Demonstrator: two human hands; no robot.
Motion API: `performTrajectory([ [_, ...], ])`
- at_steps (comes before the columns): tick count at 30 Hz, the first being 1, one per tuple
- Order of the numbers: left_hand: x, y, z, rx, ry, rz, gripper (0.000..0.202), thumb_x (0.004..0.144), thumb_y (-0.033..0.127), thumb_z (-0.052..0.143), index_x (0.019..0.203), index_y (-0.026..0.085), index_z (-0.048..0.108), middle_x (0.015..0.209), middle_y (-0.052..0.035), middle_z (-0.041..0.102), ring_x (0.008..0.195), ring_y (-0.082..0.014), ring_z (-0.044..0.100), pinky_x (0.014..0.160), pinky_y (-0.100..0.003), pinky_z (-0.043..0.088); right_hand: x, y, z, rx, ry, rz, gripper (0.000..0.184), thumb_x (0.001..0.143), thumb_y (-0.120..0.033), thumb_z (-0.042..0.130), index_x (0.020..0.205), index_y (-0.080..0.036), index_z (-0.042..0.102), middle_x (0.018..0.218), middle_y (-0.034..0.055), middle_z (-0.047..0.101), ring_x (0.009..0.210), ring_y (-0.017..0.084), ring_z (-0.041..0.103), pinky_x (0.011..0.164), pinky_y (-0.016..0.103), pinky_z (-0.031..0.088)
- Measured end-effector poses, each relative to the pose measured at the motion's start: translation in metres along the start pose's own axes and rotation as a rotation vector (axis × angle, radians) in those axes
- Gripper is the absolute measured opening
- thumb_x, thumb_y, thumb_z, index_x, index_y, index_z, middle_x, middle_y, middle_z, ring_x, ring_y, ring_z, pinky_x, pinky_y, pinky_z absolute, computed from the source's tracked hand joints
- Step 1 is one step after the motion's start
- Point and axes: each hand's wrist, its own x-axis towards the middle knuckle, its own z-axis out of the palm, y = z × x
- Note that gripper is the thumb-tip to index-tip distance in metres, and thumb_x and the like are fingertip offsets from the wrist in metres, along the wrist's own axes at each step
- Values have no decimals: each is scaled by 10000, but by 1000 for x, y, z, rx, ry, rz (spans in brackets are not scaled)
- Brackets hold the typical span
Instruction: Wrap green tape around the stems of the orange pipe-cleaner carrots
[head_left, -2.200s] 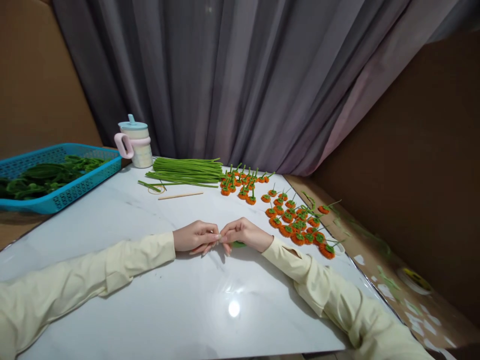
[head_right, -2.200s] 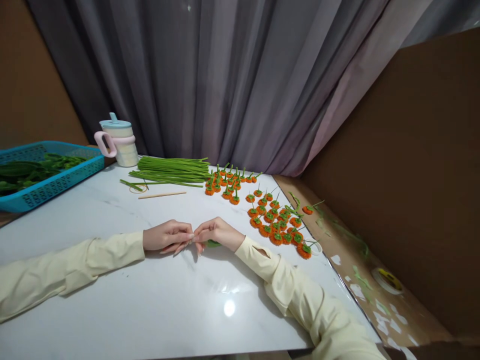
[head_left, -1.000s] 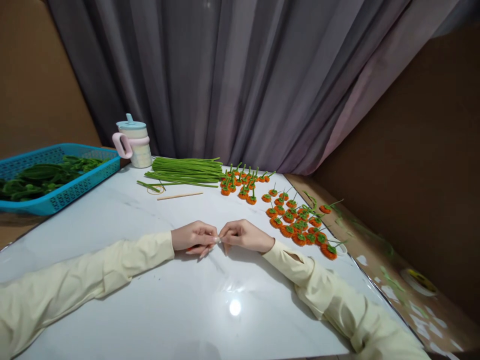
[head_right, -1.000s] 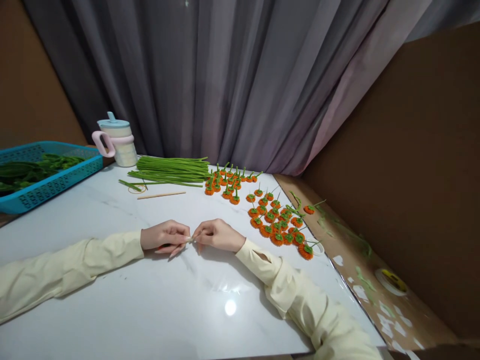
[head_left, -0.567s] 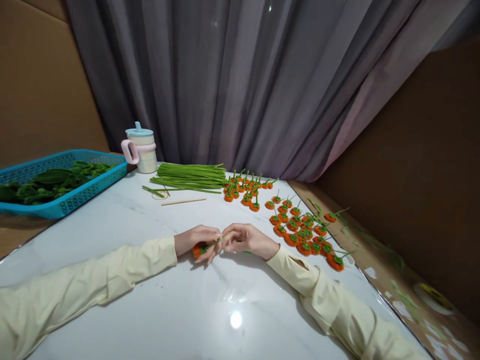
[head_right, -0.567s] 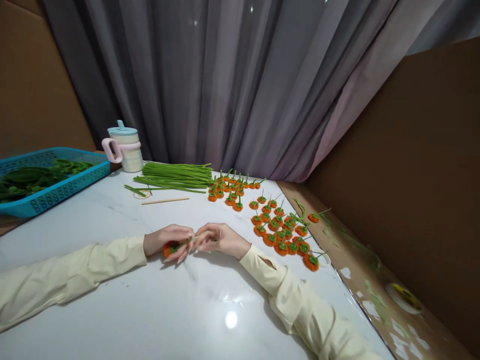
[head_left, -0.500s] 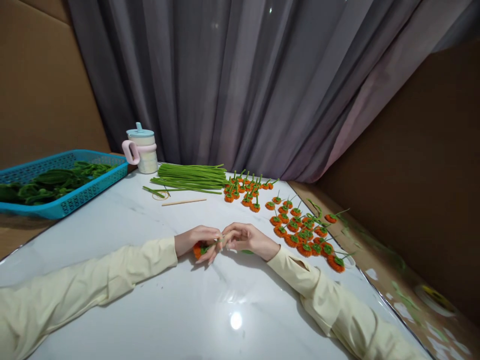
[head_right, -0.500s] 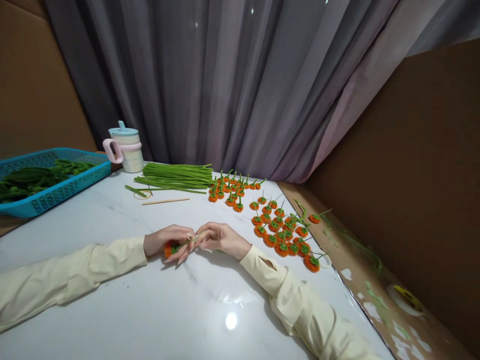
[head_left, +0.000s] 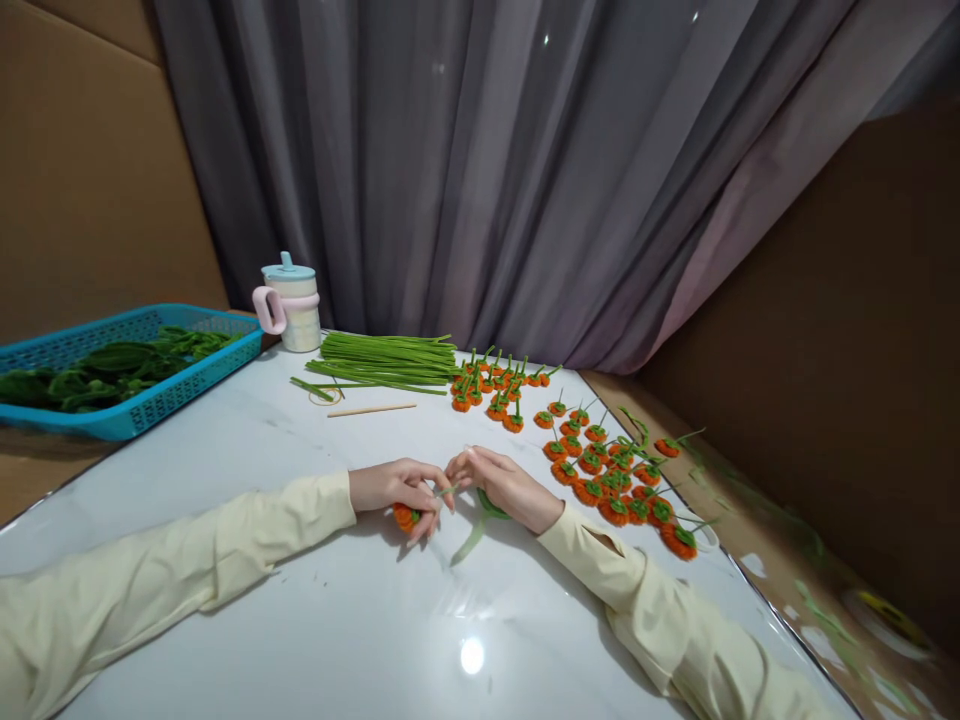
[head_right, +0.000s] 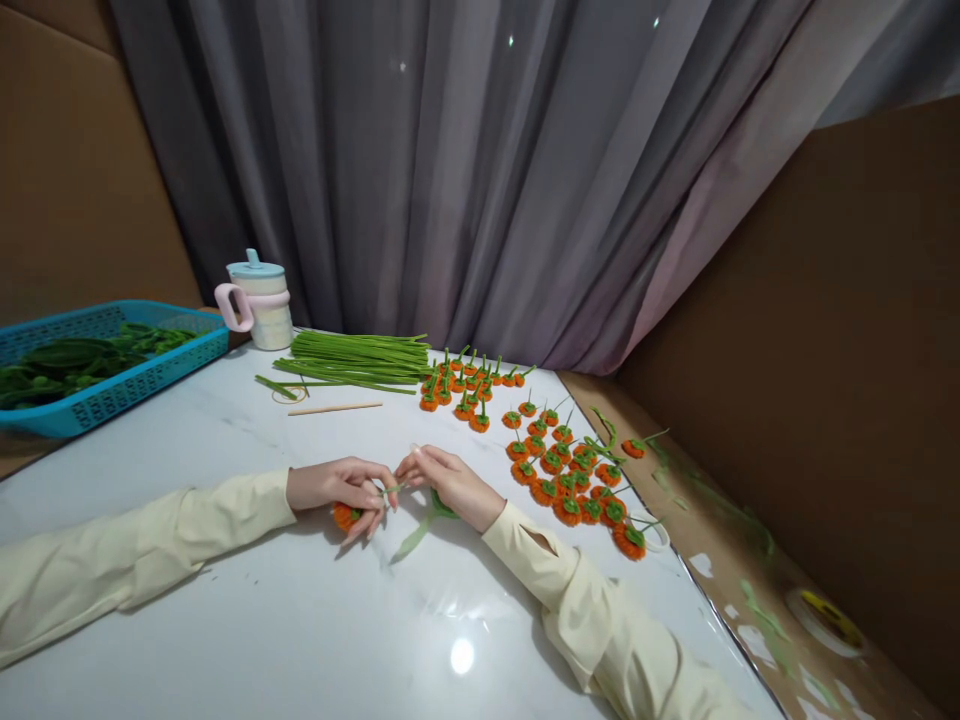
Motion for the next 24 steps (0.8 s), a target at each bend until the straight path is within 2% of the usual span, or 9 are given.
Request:
performTrajectory([
  [3, -1, 11, -1, 123, -53, -31, 314, 834, 454, 551, 896, 152, 490, 516, 9, 617, 590, -146, 590, 685, -288, 445, -3, -2, -1, -183, -79, -34, 468, 758, -616, 518, 735, -148, 534, 826, 37, 579, 780, 131, 523, 805, 275, 395],
  [7, -5, 28, 6, 335, -39, -91, 329, 850, 488, 504, 868, 160, 484, 561, -4, 639, 572, -122, 555, 628, -242, 428, -9, -6, -1, -382, -153, -34, 513, 770, -663, 441, 774, -155, 512, 768, 15, 552, 718, 116, 473, 715, 249, 386],
  [11, -6, 35, 12, 486, -31, -149, 267, 868, 431, 481, 839, 165, 471, 577, -3, 643, 513, -101, 499, 537, -195, 390, -12, -7, -1, -528, -218, -46, 529, 791, -668, 393, 804, -155, 525, 727, -4, 514, 663, 102, 428, 649, 230, 363],
  [14, -5, 34, 14, 551, -29, -157, 173, 883, 319, 443, 792, 172, 445, 569, 2, 636, 525, -100, 491, 541, -181, 384, -13, -7, -1, -622, -248, -77, 531, 792, -663, 397, 796, -153, 544, 738, 3, 506, 677, 108, 431, 640, 228, 359],
  [17, -4, 31, 15, 621, -15, -170, 105, 872, 210, 418, 771, 183, 414, 558, 18, 625, 523, -102, 502, 534, -175, 383, -13, -9, 0, -622, -260, -106, 534, 818, -649, 362, 770, -152, 550, 752, 14, 514, 694, 112, 451, 662, 235, 371],
  [20, -3, 31, 20, 749, 44, -159, 118, 851, 136, 408, 754, 193, 373, 558, 25, 618, 514, -112, 526, 546, -190, 393, -14, -12, 3, -588, -277, -115, 546, 858, -622, 297, 737, -157, 555, 757, 29, 545, 731, 125, 485, 731, 254, 389],
  [24, -5, 33, 31, 1047, 150, -30, 130, 819, 73, 428, 751, 180, 405, 611, 10, 621, 621, -147, 570, 747, -272, 397, -15, -14, 5, -533, -319, -90, 492, 864, -578, 354, 696, -159, 550, 753, 39, 589, 764, 133, 521, 756, 257, 403],
])
